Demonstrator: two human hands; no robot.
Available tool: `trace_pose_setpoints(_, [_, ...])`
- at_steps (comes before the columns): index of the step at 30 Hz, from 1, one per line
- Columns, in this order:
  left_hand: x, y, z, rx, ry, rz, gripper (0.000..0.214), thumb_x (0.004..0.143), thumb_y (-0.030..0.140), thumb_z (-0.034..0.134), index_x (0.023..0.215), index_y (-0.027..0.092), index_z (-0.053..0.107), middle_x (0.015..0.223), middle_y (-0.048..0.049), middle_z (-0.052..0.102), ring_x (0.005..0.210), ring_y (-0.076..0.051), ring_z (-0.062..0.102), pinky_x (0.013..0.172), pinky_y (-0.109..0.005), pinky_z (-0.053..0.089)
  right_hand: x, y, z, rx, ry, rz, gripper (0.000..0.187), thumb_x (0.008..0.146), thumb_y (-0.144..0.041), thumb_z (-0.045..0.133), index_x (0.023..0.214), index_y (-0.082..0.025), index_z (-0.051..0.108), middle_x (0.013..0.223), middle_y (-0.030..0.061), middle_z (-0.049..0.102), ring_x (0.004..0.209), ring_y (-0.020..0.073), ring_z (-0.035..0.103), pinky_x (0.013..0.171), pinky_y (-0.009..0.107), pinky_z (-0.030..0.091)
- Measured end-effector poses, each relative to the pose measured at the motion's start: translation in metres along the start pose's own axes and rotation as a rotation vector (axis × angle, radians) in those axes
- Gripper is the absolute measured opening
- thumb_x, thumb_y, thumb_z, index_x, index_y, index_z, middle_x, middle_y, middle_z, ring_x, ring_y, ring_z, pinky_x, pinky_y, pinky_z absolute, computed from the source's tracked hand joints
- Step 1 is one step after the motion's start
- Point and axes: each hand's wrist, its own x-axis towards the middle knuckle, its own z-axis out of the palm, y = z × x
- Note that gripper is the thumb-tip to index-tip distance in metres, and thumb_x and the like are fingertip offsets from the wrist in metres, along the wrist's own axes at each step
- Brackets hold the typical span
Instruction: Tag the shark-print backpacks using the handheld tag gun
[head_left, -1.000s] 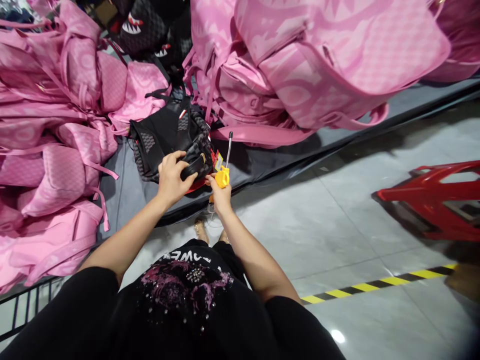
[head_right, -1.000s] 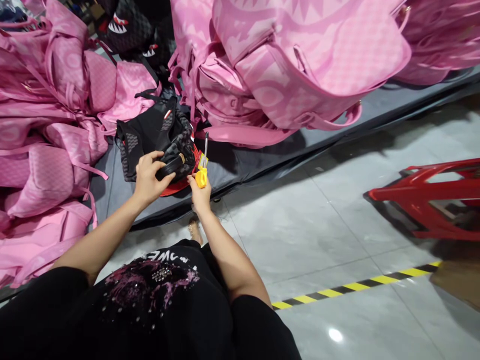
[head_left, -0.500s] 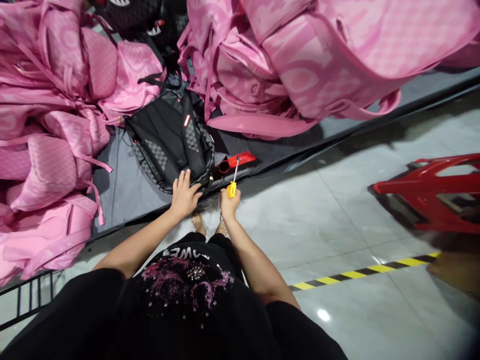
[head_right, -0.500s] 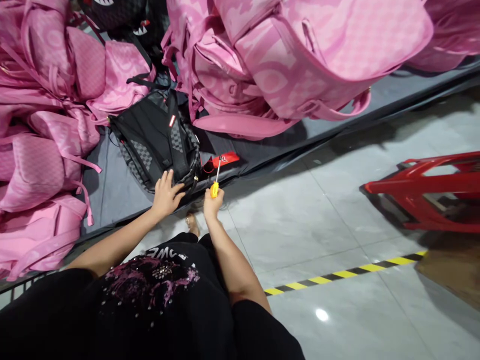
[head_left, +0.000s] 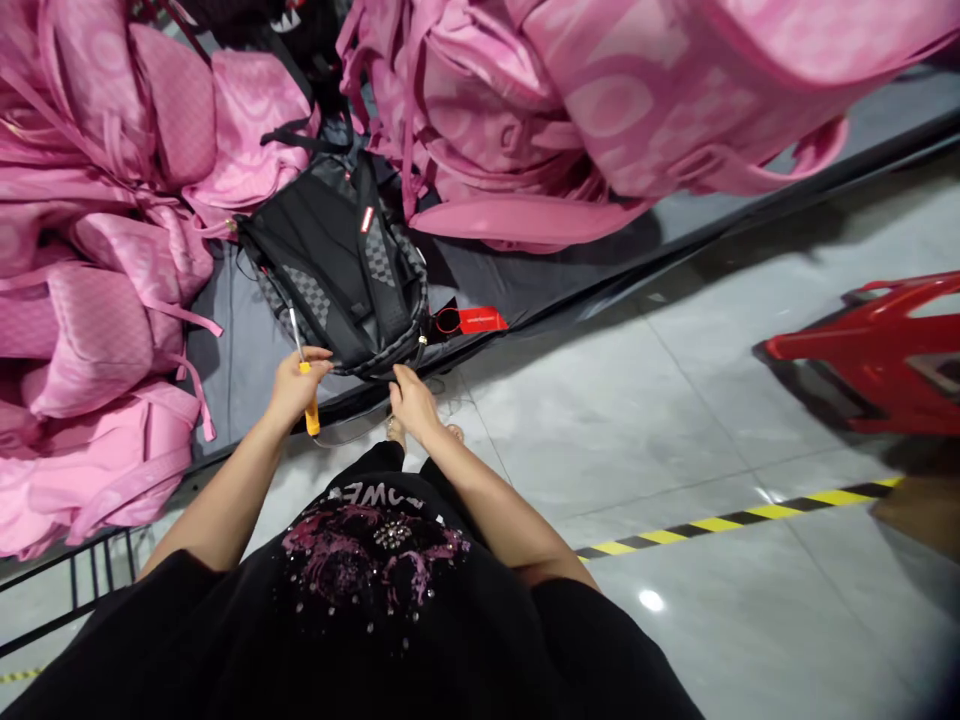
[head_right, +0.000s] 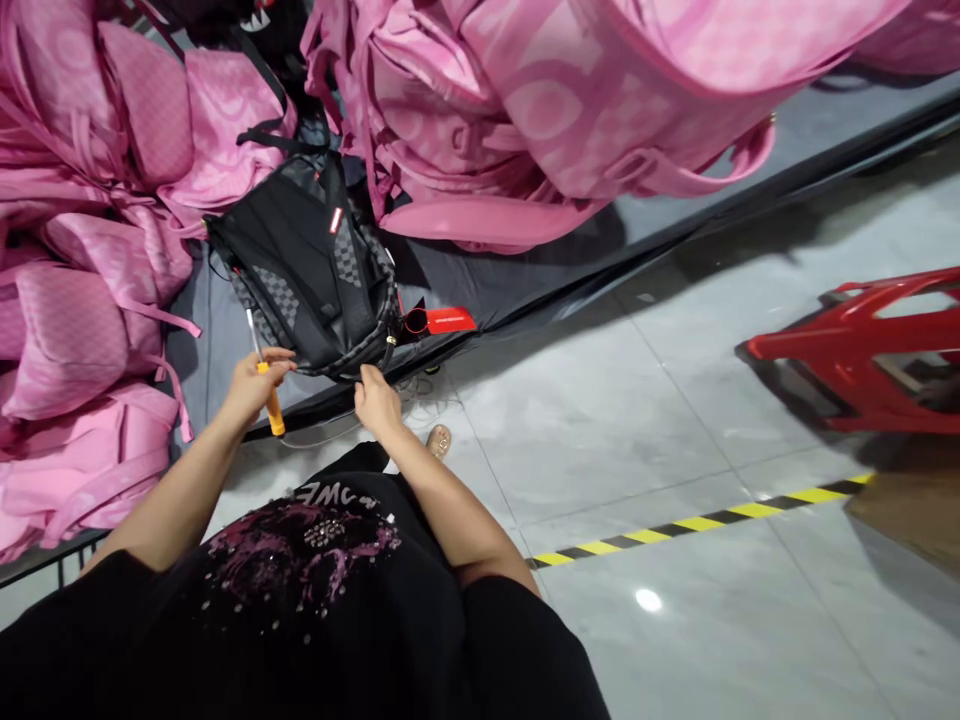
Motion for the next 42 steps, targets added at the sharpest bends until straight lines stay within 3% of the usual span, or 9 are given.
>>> trace_pose_setpoints(6, [0.036,-0.025,0.022,0.508,-0.140,0.421,0.042,0.081,0.021,0.060,0.122,0.018,0.068,0.132,-0.0121,0.058,0.125,-0.029,0.052,0.113,-0.046,0.038,0.019,0.006,0.015,0.013,0.271,0.019,0.042,0.093,-0.016,0.037,0.126,-0.014,0.063,0.134,0.0140,0.061,0.125,0.0239,0.057,0.109,0.038,0.045])
trace_pose_setpoints(10, [0.045,-0.040,0.031,0.562,-0.268,0.448,0.062,0.080,0.029,0.071,0.139,0.018,0.056,0.148,-0.0156,0.042,0.134,-0.034,0.041,0.116,-0.049,0.035,0.021,0.015,0.030,0.198,0.531,0.037,0.038,0.090,-0.020,0.040,0.119,-0.018,0.065,0.121,0.0123,0.066,0.114,0.0233,0.061,0.106,0.041,0.045])
trace_pose_setpoints(14, [0.042,-0.030,0.028,0.499,-0.196,0.531,0.050,0.084,0.032,0.065,0.133,0.020,0.062,0.142,-0.0139,0.046,0.126,-0.033,0.046,0.112,-0.049,0.040,0.041,0.038,0.030,0.432,0.798,0.230,0.045,0.091,-0.027,0.036,0.131,-0.015,0.054,0.121,0.0156,0.062,0.101,0.0219,0.063,0.097,0.043,0.049])
trace_pose_setpoints(19, [0.034,0.012,0.055,0.519,-0.293,0.706,0.043,0.085,0.031,0.063,0.127,0.019,0.065,0.119,-0.0120,0.058,0.113,-0.030,0.054,0.104,-0.044,0.046,0.087,0.070,0.017,0.600,0.612,0.201,0.035,0.072,-0.023,0.061,0.105,-0.016,0.069,0.100,0.0069,0.070,0.093,0.0194,0.064,0.093,0.035,0.050])
trace_pose_setpoints(23, [0.020,0.028,0.087,0.667,-0.462,0.710,0.029,0.089,0.030,0.057,0.111,0.017,0.068,0.109,-0.0118,0.067,0.106,-0.030,0.062,0.095,-0.042,0.050,0.108,0.078,0.013,0.697,0.559,0.171,0.034,0.063,-0.016,0.067,0.096,-0.019,0.070,0.071,-0.0055,0.064,0.071,0.0134,0.058,0.079,0.027,0.050])
trace_pose_setpoints(27, [0.014,0.023,0.106,0.757,-0.556,0.592,0.045,0.086,0.031,0.058,0.129,0.019,0.059,0.111,-0.0143,0.071,0.102,-0.033,0.068,0.088,-0.044,0.051,0.109,0.073,0.014,0.766,0.571,0.182,0.008,0.066,-0.013,0.060,0.070,-0.019,0.062,0.062,-0.0071,0.056,0.064,0.0110,0.051,0.071,0.023,0.046])
trace_pose_setpoints(31, [0.020,0.015,0.121,0.626,-0.664,0.357,0.035,0.078,0.028,0.066,0.112,0.018,0.064,0.096,-0.0109,0.073,0.092,-0.029,0.069,0.082,-0.039,0.052,0.104,0.064,0.008,0.841,0.589,0.168,0.007,0.067,-0.013,0.057,0.070,-0.019,0.059,0.062,-0.0074,0.055,0.062,0.0104,0.052,0.067,0.021,0.044])
trace_pose_setpoints(35, [0.023,0.022,0.109,0.550,-0.656,0.338,0.025,0.081,0.031,0.061,0.100,0.015,0.066,0.093,-0.0083,0.073,0.088,-0.024,0.068,0.083,-0.036,0.052,0.101,0.054,-0.008,0.989,0.529,0.153,0.007,0.069,-0.020,0.061,0.075,-0.019,0.060,0.059,-0.0075,0.056,0.049,0.0085,0.050,0.053,0.021,0.041])
trace_pose_setpoints(42, [0.016,0.064,0.050,0.280,-0.609,0.371,0.044,0.081,0.048,0.065,0.108,0.014,0.068,0.098,-0.0072,0.072,0.089,-0.022,0.065,0.085,-0.033,0.049,0.105,0.021,-0.036,1.258,0.325,0.114,0.028,0.064,-0.032,0.076,0.084,-0.018,0.062,0.061,-0.0040,0.063,0.051,0.0092,0.058,0.046,0.018,0.043])
